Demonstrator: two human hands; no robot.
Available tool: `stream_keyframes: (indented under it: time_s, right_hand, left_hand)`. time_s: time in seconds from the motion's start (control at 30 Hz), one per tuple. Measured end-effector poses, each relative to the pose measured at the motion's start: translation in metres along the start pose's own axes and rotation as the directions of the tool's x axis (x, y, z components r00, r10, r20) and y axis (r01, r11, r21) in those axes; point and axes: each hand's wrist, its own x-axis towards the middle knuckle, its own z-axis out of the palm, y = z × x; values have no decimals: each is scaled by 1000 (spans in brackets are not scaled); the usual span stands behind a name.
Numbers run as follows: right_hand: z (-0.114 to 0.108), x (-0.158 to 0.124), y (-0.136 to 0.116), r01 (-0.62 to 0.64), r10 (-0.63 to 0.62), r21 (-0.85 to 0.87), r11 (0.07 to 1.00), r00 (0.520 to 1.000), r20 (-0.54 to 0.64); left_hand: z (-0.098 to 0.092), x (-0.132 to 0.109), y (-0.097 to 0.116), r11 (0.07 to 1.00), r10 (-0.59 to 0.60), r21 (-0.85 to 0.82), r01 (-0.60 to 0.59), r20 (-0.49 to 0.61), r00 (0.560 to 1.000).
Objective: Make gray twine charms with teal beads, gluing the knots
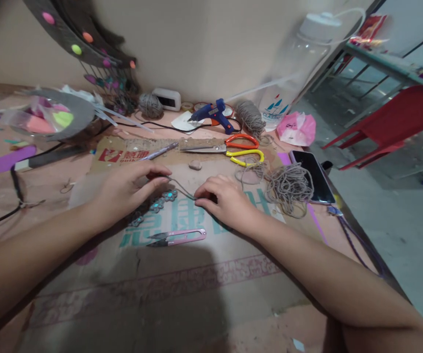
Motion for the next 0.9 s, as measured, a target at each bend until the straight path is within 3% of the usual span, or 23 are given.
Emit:
stream_keyframes:
  time_s: [0.13, 0.4, 0.53, 0.67, 0.8, 0.9]
  right_hand:
    - [-2, -2, 1, -28, 29, 51, 998, 999, -15]
    - [-5, -2, -1, -134, 142, 188, 973, 989, -31]
    - [-1, -2, 4, -194, 240, 387, 901, 968, -71]
    - [2, 0, 12, -147, 303, 555, 819, 932, -201]
    - [-3, -4, 8, -88, 218, 359, 929, 914, -341]
    - [-10, -9, -5, -7, 69, 202, 979, 951, -301]
  left_hand:
    - [-3, 1, 1, 999, -46, -10, 46, -29, 999]
    - [-2, 2, -1, 1000, 25, -7, -25, -102, 995]
    - [-3, 1, -1, 999, 41, -2, -42, -99, 994]
    - [-3, 1, -1, 1000, 8, -3, -8, -105, 994]
    - [-6, 2, 4, 999, -21, -37, 18, -81, 996]
    - [-14, 2, 14, 993, -59, -102, 58, -6, 998]
